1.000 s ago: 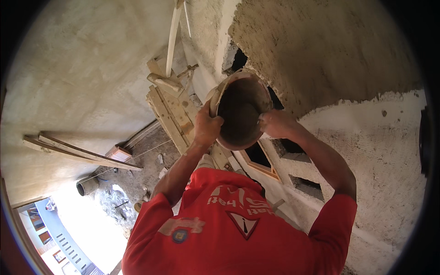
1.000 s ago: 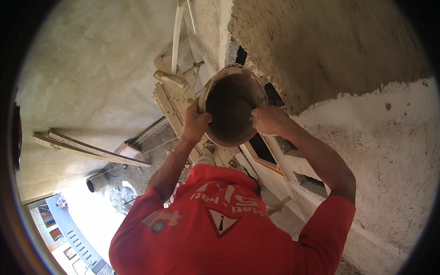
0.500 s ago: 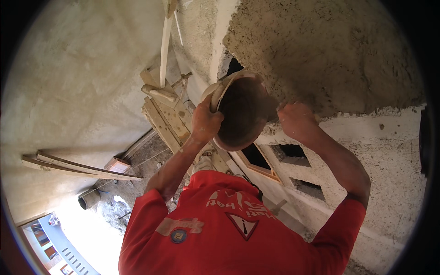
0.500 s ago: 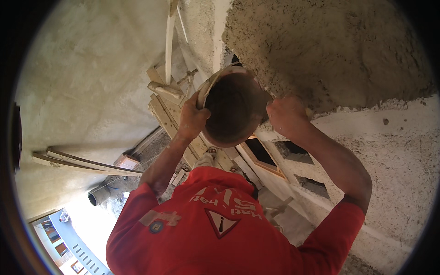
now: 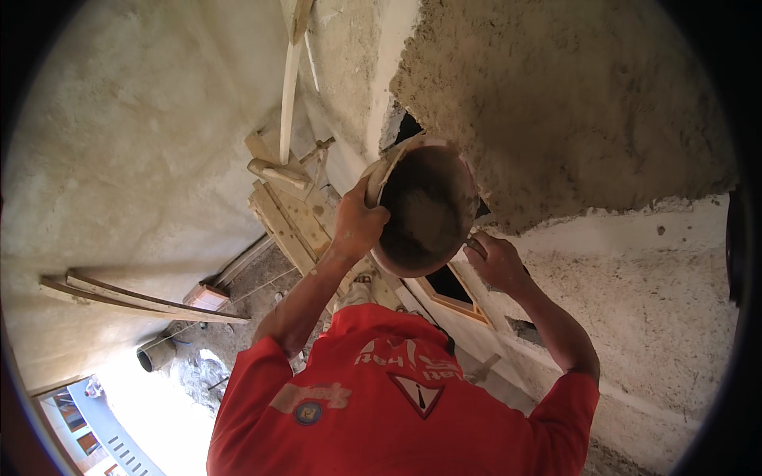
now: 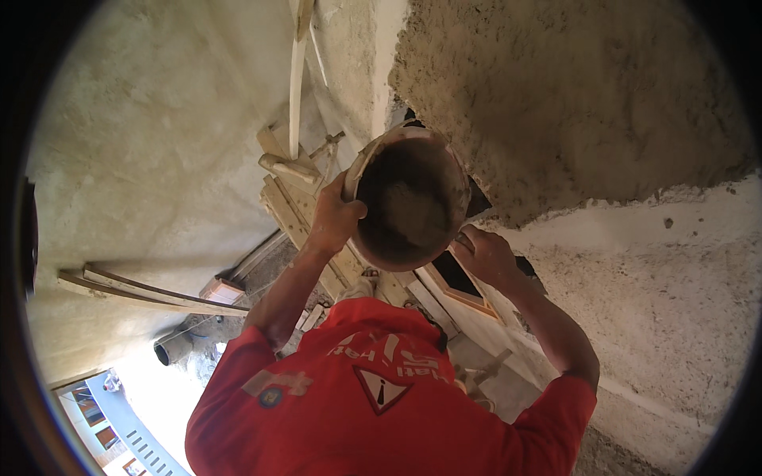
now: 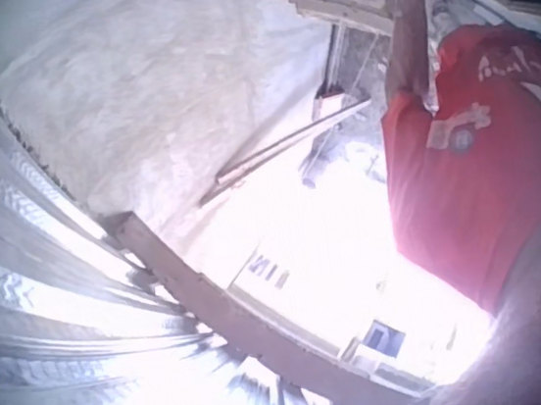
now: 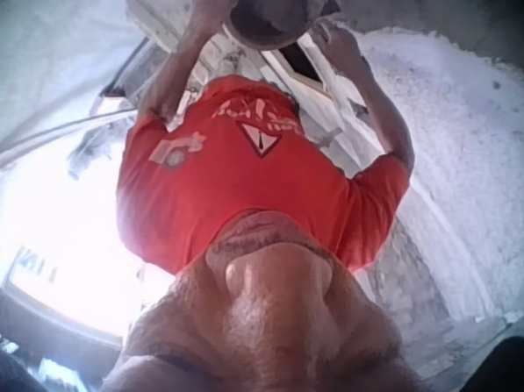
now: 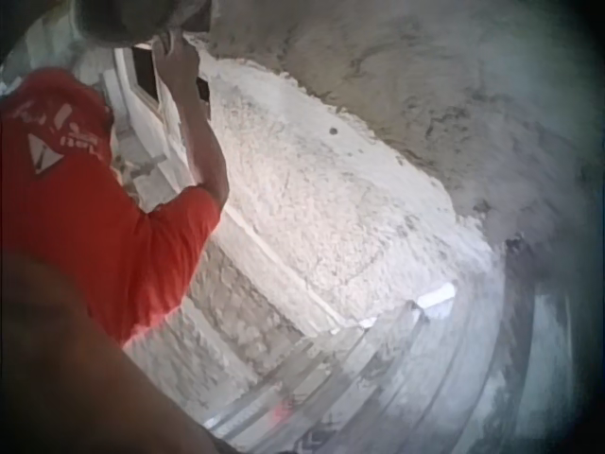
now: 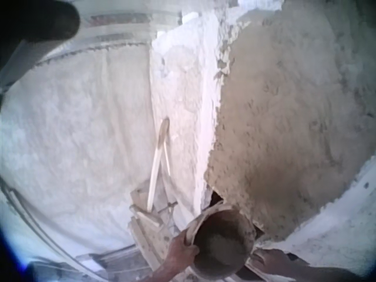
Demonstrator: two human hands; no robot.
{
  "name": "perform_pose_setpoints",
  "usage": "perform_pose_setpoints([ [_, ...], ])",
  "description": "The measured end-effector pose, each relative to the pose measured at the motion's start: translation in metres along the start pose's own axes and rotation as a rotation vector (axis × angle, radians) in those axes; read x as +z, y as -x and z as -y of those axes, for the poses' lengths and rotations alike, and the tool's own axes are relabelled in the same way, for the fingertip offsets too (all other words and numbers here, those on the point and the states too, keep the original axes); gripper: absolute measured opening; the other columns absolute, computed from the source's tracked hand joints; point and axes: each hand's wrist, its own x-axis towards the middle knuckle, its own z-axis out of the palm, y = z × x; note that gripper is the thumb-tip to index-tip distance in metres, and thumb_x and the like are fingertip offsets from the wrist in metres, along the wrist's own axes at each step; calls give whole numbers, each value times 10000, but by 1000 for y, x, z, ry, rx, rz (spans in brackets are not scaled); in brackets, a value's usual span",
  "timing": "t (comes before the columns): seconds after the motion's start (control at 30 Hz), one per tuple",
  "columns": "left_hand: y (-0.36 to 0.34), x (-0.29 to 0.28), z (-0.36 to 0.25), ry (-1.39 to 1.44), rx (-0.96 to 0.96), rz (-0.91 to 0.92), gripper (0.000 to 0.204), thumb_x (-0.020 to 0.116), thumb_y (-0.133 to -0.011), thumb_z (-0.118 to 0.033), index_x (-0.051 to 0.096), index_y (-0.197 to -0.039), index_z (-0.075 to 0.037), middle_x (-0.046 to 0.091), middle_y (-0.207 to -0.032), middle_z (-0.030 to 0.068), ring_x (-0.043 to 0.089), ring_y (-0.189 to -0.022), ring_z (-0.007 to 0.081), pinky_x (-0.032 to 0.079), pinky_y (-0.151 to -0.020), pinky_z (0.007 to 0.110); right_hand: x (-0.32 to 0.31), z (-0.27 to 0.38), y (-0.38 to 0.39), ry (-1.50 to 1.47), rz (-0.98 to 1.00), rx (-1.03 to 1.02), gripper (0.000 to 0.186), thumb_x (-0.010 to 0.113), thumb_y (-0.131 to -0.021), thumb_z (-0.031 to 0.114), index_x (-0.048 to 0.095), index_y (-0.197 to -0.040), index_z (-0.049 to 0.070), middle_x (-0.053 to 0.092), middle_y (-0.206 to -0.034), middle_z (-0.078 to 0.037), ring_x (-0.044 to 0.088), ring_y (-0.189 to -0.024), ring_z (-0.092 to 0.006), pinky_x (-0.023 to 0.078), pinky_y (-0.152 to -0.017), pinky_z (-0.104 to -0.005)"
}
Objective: The person applies wet plaster to a concrete wall using a hand trowel, scooping mixture from a bucket and smoothing it onto the surface.
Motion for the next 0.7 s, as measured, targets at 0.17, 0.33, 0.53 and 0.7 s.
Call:
perform_pose_setpoints([
  [0.17, -2, -5, -7, -39, 19, -1, 624, 621, -718, -73, 577, -1338, -23, 710, -962, 228, 695, -895, 314, 519, -850, 394, -3, 3, -11, 95, -5, 4, 351, 657, -923, 324, 658, -1103, 22, 694, -839, -213, 687, -805, -390, 540, -719, -466],
  [0.33, -8, -12, -3, 98, 105, 11, 614, 605, -705, -76, 587, -1314, 4, 705, -923, 206, 670, -822, 262, 528, -790, 372, -21, 8, -14, 78, 42, 82, 448, 589, -950, 453, 650, -1123, 44, 676, -923, -282, 663, -932, -443, 517, -827, -510],
  [0.53, -21, -27, 12, 182, 89, -88, 599, 570, -647, 23, 606, -1244, 59, 681, -974, 90, 605, -849, 173, 496, -788, 294, -144, 102, -36, 37, 23, 82, 504, 779, -797, 331, 604, -1178, 50, 672, -1048, -221, 663, -1005, -368, 510, -859, -434],
  [0.7, -15, -51, 16, 132, 51, -175, 612, 577, -637, 30, 605, -1248, 56, 685, -976, 102, 612, -863, 181, 494, -808, 302, -242, 175, -55, 190, -164, -122, 537, 790, -783, 296, 526, -1202, 91, 622, -1025, -151, 636, -971, -276, 507, -850, -398],
])
